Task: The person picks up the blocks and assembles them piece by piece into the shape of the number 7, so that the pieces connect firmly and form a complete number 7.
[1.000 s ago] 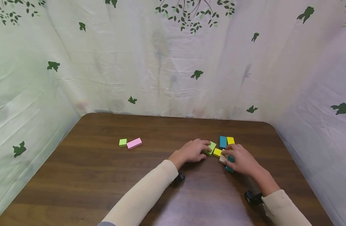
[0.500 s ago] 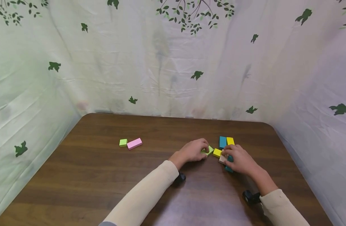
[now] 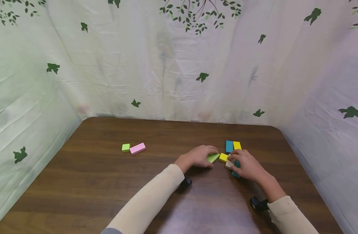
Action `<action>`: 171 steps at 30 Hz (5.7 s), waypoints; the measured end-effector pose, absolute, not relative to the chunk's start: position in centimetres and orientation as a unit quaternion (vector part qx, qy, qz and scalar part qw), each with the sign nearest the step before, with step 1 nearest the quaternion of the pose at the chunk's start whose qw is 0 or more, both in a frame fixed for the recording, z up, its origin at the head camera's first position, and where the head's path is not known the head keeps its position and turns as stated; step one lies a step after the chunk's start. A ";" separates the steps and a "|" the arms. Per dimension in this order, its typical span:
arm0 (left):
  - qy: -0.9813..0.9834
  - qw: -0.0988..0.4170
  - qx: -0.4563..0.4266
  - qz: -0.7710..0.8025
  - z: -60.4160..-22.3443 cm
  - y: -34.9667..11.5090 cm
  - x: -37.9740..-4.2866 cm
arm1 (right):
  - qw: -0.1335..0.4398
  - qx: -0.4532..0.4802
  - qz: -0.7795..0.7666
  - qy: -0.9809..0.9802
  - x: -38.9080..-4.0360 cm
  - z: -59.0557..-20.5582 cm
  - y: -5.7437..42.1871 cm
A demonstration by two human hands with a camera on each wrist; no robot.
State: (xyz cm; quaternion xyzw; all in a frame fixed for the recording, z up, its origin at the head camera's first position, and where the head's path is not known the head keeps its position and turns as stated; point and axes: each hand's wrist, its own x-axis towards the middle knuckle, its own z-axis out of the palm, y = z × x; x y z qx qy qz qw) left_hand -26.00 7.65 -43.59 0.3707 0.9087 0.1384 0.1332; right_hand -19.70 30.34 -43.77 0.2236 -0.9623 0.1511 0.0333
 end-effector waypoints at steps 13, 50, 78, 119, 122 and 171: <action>0.890 0.146 0.397 0.172 -44.0 6.9 -26.5 | 0.023 0.216 0.148 -0.965 -19.8 -43.6 30.2; 0.821 0.125 0.521 0.198 -40.4 -2.4 -23.9 | 0.001 0.203 0.146 -0.968 -19.9 -44.0 30.3; 0.849 0.100 0.462 0.236 -41.3 -13.1 -18.8 | 0.011 0.223 0.137 -0.965 -19.7 -43.4 30.1; 0.869 0.066 0.456 0.180 -43.3 -10.4 -17.3 | 0.013 0.226 0.132 -0.965 -19.6 -43.4 29.7; 0.868 0.067 0.460 0.178 -43.3 -10.2 -17.3 | 0.011 0.226 0.132 -0.965 -19.6 -43.5 29.7; 0.859 0.069 0.481 0.164 -43.4 -10.8 -17.5 | 0.043 0.302 0.117 -0.945 -19.5 -44.0 29.2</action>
